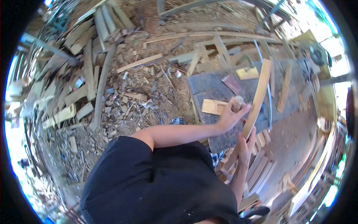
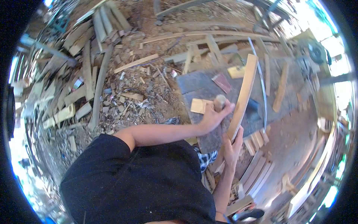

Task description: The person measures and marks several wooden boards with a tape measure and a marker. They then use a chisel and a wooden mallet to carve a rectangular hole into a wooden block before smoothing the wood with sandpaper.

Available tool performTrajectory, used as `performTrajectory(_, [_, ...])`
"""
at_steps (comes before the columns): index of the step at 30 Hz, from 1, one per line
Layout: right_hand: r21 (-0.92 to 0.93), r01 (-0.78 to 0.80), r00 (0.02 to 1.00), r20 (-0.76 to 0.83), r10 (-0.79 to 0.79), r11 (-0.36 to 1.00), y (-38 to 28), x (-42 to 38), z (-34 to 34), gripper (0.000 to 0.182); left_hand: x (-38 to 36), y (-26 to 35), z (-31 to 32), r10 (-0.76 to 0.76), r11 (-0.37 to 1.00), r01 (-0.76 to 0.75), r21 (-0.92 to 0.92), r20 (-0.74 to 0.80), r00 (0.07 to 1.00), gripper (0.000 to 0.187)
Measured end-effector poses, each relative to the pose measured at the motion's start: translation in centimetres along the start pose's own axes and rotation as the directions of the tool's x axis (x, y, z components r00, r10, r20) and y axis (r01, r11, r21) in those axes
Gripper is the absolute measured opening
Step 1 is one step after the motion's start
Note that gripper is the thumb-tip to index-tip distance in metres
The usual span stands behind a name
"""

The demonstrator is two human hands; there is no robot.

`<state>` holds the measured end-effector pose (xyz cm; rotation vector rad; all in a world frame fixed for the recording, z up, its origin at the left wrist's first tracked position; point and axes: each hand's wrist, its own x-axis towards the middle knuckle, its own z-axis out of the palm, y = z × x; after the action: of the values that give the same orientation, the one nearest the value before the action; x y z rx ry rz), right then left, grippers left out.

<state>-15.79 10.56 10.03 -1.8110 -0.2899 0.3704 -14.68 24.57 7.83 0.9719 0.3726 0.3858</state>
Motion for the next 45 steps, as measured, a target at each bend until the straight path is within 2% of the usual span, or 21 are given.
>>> performTrajectory(1, [0.016, 0.017, 0.999, 0.033, -0.018, 1.000, -0.3, 0.5, 0.4, 0.045, -0.5, 0.7, 0.1, -0.138, 0.982, 0.137, -0.128, -0.004, 0.990, 0.022])
performTrajectory(5, [-0.137, -0.049, 0.972, 0.220, 0.078, 0.989, -0.6, 2.4, 1.7, 0.047, 0.2, 0.2, -2.1, -0.125, 0.985, 0.098, -0.145, -0.188, 0.974, 0.031])
performTrajectory(7, [-0.091, -0.025, 0.956, 0.290, 0.051, 0.996, 0.6, 3.3, 2.8, 0.047, 0.3, 0.6, -3.8, -0.167, 0.984, 0.146, -0.102, -0.246, 0.955, 0.034])
performTrajectory(9, [-0.025, -0.025, 0.941, 0.337, 0.032, 0.999, 1.6, 4.1, 3.8, 0.049, 0.4, -0.3, -5.1, -0.092, 0.994, 0.072, -0.077, -0.303, 0.949, 0.037])
performTrajectory(11, [-0.133, 0.071, 0.932, 0.363, -0.018, 0.989, 3.3, 4.7, 4.3, 0.046, 0.4, -1.1, -6.2, -0.013, 0.998, 0.032, 0.057, -0.301, 0.954, 0.031])
performTrajectory(13, [0.079, 0.024, 0.957, 0.287, -0.046, 0.997, 2.4, 5.2, 6.1, 0.037, -0.1, 0.9, -7.2, 0.074, 0.995, -0.059, 0.080, -0.196, 0.978, 0.041])
performTrajectory(16, [0.124, -0.101, 0.943, 0.328, 0.055, 0.987, 2.6, 6.5, 6.5, 0.035, -0.2, 2.9, -9.1, 0.297, 0.922, -0.210, 0.327, -0.243, 0.924, 0.043])
performTrajectory(20, [0.093, -0.161, 0.932, 0.343, 0.121, 0.983, 3.6, 8.6, 6.3, 0.037, -1.4, 8.7, -11.1, 0.564, 0.781, -0.430, 0.452, -0.217, 0.797, 0.038])
performTrajectory(24, [0.036, -0.147, 0.950, 0.283, 0.131, 0.988, 3.7, 9.2, 6.7, 0.042, -3.0, 13.5, -11.5, 0.686, 0.701, -0.556, 0.447, -0.207, 0.698, 0.037])
performTrajectory(26, [0.032, -0.119, 0.956, 0.274, 0.106, 0.992, 3.6, 9.3, 7.1, 0.044, -3.7, 15.4, -11.3, 0.823, 0.541, -0.673, 0.505, -0.150, 0.548, 0.034])
performTrajectory(27, [0.029, -0.094, 0.963, 0.256, 0.084, 0.995, 3.5, 9.2, 7.3, 0.046, -4.2, 16.4, -11.0, 0.822, 0.541, -0.671, 0.507, -0.151, 0.548, 0.034])
performTrajectory(29, [0.027, -0.119, 0.954, 0.279, 0.107, 0.992, 3.1, 9.1, 7.6, 0.048, -5.4, 18.3, -10.2, 0.921, 0.381, -0.795, 0.473, -0.120, 0.370, 0.030])
performTrajectory(30, [0.024, -0.142, 0.945, 0.302, 0.128, 0.990, 2.8, 9.0, 7.8, 0.049, -5.9, 19.0, -10.1, 0.921, 0.381, -0.793, 0.475, -0.119, 0.371, 0.030])
performTrajectory(32, [0.021, -0.153, 0.944, 0.300, 0.139, 0.988, 1.9, 8.4, 8.5, 0.049, -6.8, 20.3, -9.9, 0.989, 0.107, -0.814, 0.571, 0.027, 0.149, 0.031])
performTrajectory(33, [0.016, -0.161, 0.944, 0.294, 0.150, 0.987, 1.7, 8.2, 8.5, 0.048, -7.0, 20.9, -9.7, 0.988, 0.106, -0.815, 0.570, 0.029, 0.149, 0.031])
performTrajectory(37, [0.028, -0.153, 0.936, 0.324, 0.136, 0.988, 3.7, 9.1, 7.7, 0.045, -7.5, 23.9, -7.9, 0.963, -0.258, -0.886, 0.384, 0.035, -0.265, 0.021])
performTrajectory(39, [0.017, -0.153, 0.915, 0.381, 0.135, 0.988, 4.6, 9.6, 7.0, 0.041, -8.8, 25.1, -6.2, 0.943, -0.295, -0.877, 0.379, -0.030, -0.330, 0.019])
performTrajectory(40, [0.023, -0.155, 0.921, 0.365, 0.136, 0.988, 4.9, 9.5, 7.1, 0.041, -10.9, 25.7, -5.6, 0.964, -0.233, -0.878, 0.419, -0.021, -0.266, 0.018])
performTrajectory(42, [0.104, -0.162, 0.930, 0.348, 0.116, 0.981, 5.1, 9.3, 6.6, 0.037, -12.4, 27.0, -4.6, 0.943, -0.284, -0.848, 0.448, -0.030, -0.332, 0.018])
performTrajectory(43, [0.148, -0.213, 0.932, 0.327, 0.155, 0.966, 4.8, 8.7, 6.4, 0.036, -11.9, 27.8, -3.8, 0.889, -0.378, -0.814, 0.440, -0.072, -0.452, 0.018])
performTrajectory(45, [0.088, -0.225, 0.938, 0.290, 0.191, 0.970, 3.0, 7.9, 6.0, 0.039, -12.8, 29.1, -3.4, 0.921, -0.379, -0.897, 0.226, 0.000, -0.390, 0.010])
